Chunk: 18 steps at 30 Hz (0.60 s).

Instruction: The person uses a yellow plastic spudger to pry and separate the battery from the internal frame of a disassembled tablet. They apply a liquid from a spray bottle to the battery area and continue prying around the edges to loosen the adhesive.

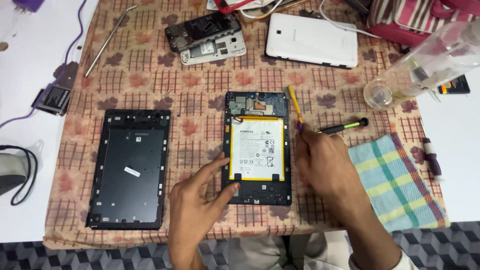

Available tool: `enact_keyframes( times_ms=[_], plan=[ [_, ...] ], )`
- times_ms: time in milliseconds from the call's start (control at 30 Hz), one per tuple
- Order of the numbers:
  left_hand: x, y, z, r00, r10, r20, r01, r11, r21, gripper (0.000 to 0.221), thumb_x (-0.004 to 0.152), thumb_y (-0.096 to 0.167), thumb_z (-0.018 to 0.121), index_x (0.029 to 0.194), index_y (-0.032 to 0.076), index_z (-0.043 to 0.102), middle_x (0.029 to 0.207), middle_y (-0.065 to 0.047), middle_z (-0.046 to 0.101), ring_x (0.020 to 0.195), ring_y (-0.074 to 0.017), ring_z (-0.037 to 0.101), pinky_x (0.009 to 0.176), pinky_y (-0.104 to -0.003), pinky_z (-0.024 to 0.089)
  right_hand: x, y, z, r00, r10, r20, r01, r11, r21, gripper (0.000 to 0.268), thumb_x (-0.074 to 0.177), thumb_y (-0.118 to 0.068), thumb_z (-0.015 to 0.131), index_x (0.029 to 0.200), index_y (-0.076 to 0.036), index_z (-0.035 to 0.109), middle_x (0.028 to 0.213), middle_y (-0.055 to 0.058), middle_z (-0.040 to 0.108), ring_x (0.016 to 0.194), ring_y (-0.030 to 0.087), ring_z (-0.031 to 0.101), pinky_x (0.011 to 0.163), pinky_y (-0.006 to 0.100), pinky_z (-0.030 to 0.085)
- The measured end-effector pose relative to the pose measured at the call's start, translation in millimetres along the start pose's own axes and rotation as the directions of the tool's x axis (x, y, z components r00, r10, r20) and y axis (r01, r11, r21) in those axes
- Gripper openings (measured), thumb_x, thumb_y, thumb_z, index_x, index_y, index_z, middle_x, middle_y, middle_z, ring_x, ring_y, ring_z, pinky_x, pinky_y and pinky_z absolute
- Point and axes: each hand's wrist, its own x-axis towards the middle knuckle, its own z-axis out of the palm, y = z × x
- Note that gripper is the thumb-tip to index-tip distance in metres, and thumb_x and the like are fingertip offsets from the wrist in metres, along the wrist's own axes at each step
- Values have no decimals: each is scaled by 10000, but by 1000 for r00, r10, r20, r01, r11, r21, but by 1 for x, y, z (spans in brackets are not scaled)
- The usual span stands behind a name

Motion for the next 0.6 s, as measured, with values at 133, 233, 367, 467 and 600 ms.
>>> enact_keyframes(
  times_ms=[133,233,367,467,600],
  plan=[
    [1,2,0,921,379,-94,-367,923,119,590,734,125,859,1293,83,675,1215,-185,739,746,-184,704,706,-328,585,-14,-8,-7,1000,-22,13,23,999,-46,181,874,-73,585,955,60,677,679,284,659,618,418,696,593,510,536],
    [0,1,1,996,77,-39,-72,991,110,705,690,144,882,1360,141,661,1159,-155,775,376,-115,571,479,-293,528,-13,-4,-4,1000,-26,6,26,998,-64,230,904,-83,573,1030,80,675,686,297,656,601,423,697,588,508,538],
    [0,2,2,995,93,-31,-89,990,114,750,697,138,877,1403,148,626,1200,-154,764,418,-94,526,436,-305,456,-3,6,-2,998,-62,-12,61,995,-79,221,938,-73,553,1024,93,671,688,305,648,620,432,693,590,510,539],
    [1,2,4,987,152,-46,-151,988,39,722,707,111,868,1388,127,630,1211,-173,755,612,-132,572,556,-304,495,-6,10,-9,987,-162,-17,161,985,-60,159,850,-59,597,887,70,682,681,275,665,639,439,681,587,508,531],
    [-1,-7,7,988,148,-39,-150,988,-31,684,721,76,857,1368,99,636,1226,-199,743,871,-182,634,716,-302,547,-9,21,-11,979,81,185,-81,997,-8,213,940,-101,543,848,49,662,593,212,689,562,364,720,573,453,558]
  ],
)
